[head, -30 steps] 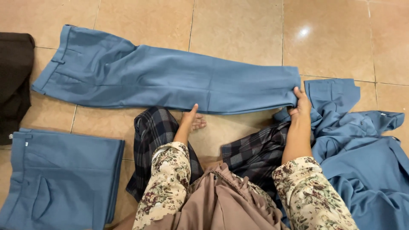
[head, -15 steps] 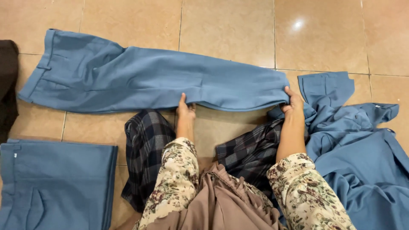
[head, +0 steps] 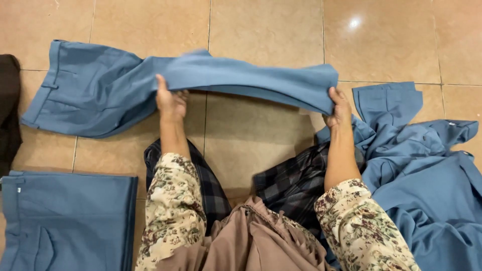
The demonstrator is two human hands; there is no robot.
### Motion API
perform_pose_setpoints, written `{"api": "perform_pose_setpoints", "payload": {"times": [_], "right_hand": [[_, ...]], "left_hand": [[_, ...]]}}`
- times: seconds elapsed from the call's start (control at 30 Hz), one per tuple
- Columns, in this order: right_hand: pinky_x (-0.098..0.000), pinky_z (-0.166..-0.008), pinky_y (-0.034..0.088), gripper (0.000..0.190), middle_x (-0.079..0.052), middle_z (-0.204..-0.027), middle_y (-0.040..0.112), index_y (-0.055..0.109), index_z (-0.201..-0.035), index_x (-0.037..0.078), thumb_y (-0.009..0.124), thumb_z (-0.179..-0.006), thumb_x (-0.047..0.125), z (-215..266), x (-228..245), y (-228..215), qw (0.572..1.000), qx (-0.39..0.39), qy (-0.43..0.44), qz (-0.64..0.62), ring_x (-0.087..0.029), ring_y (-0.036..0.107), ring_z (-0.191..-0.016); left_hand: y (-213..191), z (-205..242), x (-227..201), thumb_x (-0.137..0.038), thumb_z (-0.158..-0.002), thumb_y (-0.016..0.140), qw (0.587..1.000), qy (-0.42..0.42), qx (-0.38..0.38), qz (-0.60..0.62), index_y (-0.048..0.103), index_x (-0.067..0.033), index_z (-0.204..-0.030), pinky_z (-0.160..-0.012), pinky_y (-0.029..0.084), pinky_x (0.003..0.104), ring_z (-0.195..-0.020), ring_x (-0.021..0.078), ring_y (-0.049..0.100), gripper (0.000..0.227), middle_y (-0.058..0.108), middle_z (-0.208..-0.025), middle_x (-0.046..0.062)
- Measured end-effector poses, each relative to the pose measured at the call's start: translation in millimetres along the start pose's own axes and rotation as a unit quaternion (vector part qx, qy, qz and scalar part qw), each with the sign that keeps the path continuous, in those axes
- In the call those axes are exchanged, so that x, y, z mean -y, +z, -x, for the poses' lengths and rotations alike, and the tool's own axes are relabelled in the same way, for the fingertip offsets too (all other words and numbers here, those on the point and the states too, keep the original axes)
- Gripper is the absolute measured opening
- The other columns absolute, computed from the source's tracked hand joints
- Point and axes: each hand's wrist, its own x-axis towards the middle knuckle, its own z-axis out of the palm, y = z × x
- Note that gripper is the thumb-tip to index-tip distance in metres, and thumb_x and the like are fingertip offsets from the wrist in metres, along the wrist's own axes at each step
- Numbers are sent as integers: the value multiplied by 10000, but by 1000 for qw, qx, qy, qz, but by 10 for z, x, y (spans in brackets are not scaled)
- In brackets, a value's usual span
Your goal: Folding blue trousers into neat squares on a tiled floor.
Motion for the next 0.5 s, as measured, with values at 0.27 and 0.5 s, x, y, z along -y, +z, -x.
{"api": "perform_pose_setpoints", "payload": {"times": [0.27,0.5], "right_hand": [[-632,-949,503,440,-225,-1294,655,687,-1295,192,839,-883,165,-634,-667,-562,926,-20,41,375,-465,562,-1273],[-636,-887,530,494,-297,-1247,650,663,-1312,135,840,-851,149,-690,-706,-632,911,-40,56,406,-495,594,-1214]], "left_hand": [[-828,-361,395,-428,-1042,559,991,-70,-118,10,153,-81,-1596,-1127,145,783,-1481,520,233,769,190,-1642,293],[-824,-253,632,-448,-1044,524,988,6,-151,-39,297,35,-1549,-1201,249,659,-1463,474,340,735,306,-1585,330]]}}
